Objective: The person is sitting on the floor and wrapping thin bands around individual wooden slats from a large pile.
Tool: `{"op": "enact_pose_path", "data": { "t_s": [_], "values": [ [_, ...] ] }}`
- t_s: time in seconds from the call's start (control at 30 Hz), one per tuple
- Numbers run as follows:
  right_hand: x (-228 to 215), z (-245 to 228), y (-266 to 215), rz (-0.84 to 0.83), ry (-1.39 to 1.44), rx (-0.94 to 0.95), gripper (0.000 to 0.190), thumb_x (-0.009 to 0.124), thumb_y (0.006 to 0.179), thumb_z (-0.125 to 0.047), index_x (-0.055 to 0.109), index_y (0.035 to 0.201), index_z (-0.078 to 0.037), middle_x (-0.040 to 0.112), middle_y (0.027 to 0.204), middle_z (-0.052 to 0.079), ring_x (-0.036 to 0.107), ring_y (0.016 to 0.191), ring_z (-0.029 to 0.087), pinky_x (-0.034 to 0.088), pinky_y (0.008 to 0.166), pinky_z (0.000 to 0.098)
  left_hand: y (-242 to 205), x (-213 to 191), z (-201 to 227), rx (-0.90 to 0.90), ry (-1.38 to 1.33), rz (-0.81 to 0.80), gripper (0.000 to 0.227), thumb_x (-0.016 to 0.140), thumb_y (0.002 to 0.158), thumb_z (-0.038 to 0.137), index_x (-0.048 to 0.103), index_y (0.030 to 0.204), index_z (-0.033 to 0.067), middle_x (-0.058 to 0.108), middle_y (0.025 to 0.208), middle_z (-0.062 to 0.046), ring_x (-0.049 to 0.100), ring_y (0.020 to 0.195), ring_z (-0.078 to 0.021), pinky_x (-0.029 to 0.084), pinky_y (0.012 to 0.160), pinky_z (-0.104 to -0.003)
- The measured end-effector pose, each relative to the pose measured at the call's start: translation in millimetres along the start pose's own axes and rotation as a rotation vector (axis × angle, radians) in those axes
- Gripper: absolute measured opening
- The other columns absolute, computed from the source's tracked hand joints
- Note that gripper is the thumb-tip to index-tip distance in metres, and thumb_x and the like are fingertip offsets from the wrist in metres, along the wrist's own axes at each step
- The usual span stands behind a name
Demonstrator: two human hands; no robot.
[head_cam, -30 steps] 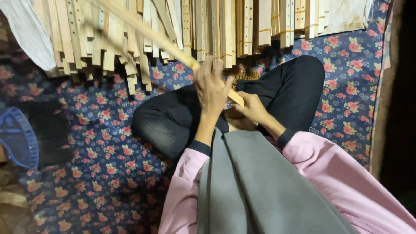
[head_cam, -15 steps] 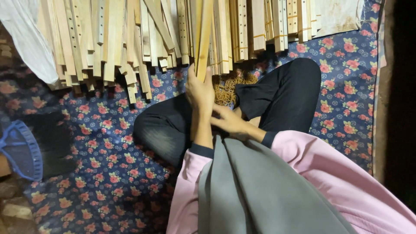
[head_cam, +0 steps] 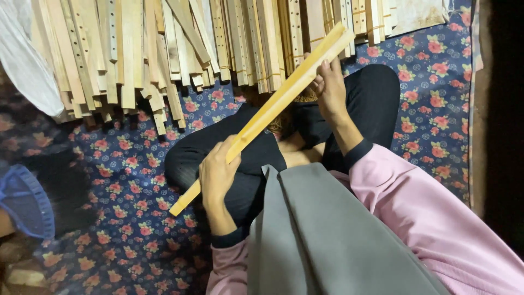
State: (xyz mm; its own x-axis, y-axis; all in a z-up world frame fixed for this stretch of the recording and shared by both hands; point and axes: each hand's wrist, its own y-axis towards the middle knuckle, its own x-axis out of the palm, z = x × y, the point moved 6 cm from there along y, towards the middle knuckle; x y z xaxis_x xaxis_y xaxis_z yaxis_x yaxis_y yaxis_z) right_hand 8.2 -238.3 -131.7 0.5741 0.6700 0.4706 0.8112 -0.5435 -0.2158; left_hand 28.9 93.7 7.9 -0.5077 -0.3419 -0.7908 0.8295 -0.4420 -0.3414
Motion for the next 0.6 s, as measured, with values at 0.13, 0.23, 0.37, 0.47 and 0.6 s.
{"op": "enact_pose_path", "data": {
  "t_s": [0.13, 0.23, 0.37, 0.47, 0.6],
  "values": [
    [-4.1, 7.9, -16.7, 0.051, 0.035, 0.025, 0.067, 0.06, 0.109, -0.03, 0.021, 0.163, -0.024, 0.065, 0.144, 0.023, 0.074, 0.119, 0.032, 0.066, 0.094, 0.0437, -5.7, 12.4, -30.9, 0.058, 0.057, -0.018, 0.042, 0.064, 0.09, 0.026, 0.067, 0.132, 0.0247, 0.07, 0.1, -0.001, 0.064, 0.109, -0.0255, 0.046, 0.099, -0.043],
    [5.2, 12.1, -38.7, 0.076, 0.039, -0.052, 0.065, 0.064, 0.109, -0.02, 0.025, 0.161, -0.025, 0.063, 0.141, 0.023, 0.07, 0.124, 0.036, 0.064, 0.097, 0.0478, -6.8, 17.7, -44.7, -0.013, 0.151, -0.017, 0.045, 0.069, 0.084, 0.021, 0.07, 0.129, 0.0253, 0.07, 0.107, 0.001, 0.058, 0.115, -0.0218, 0.043, 0.102, -0.041],
    [10.8, 18.0, -55.7, 0.071, 0.003, 0.062, 0.067, 0.064, 0.105, -0.025, 0.025, 0.159, -0.028, 0.066, 0.137, 0.02, 0.076, 0.104, 0.026, 0.068, 0.075, 0.0343, 3.5, 22.6, -30.7, -0.072, 0.116, -0.026, 0.062, 0.078, 0.076, 0.019, 0.064, 0.136, 0.0182, 0.063, 0.124, -0.005, 0.053, 0.123, -0.0272, 0.041, 0.105, -0.046],
    [7.4, 22.8, -58.6, 0.029, -0.004, 0.056, 0.073, 0.064, 0.106, -0.023, 0.018, 0.162, -0.029, 0.065, 0.138, 0.023, 0.074, 0.114, 0.031, 0.067, 0.08, 0.0425, 23.1, 23.7, 21.9, 0.134, 0.038, 0.111, 0.08, 0.088, 0.072, 0.017, 0.055, 0.145, 0.0089, 0.061, 0.13, -0.016, 0.056, 0.124, -0.037, 0.043, 0.103, -0.052],
    [24.6, 0.3, -68.5, -0.041, -0.077, -0.031, 0.075, 0.059, 0.11, -0.019, 0.008, 0.165, -0.027, 0.06, 0.146, 0.023, 0.067, 0.128, 0.036, 0.064, 0.092, 0.0512, 51.0, 57.6, 77.4, 0.459, 0.068, 0.378, 0.082, 0.092, 0.071, 0.019, 0.055, 0.142, 0.0048, 0.061, 0.13, -0.017, 0.059, 0.122, -0.0334, 0.043, 0.108, -0.047]
  ]
}}
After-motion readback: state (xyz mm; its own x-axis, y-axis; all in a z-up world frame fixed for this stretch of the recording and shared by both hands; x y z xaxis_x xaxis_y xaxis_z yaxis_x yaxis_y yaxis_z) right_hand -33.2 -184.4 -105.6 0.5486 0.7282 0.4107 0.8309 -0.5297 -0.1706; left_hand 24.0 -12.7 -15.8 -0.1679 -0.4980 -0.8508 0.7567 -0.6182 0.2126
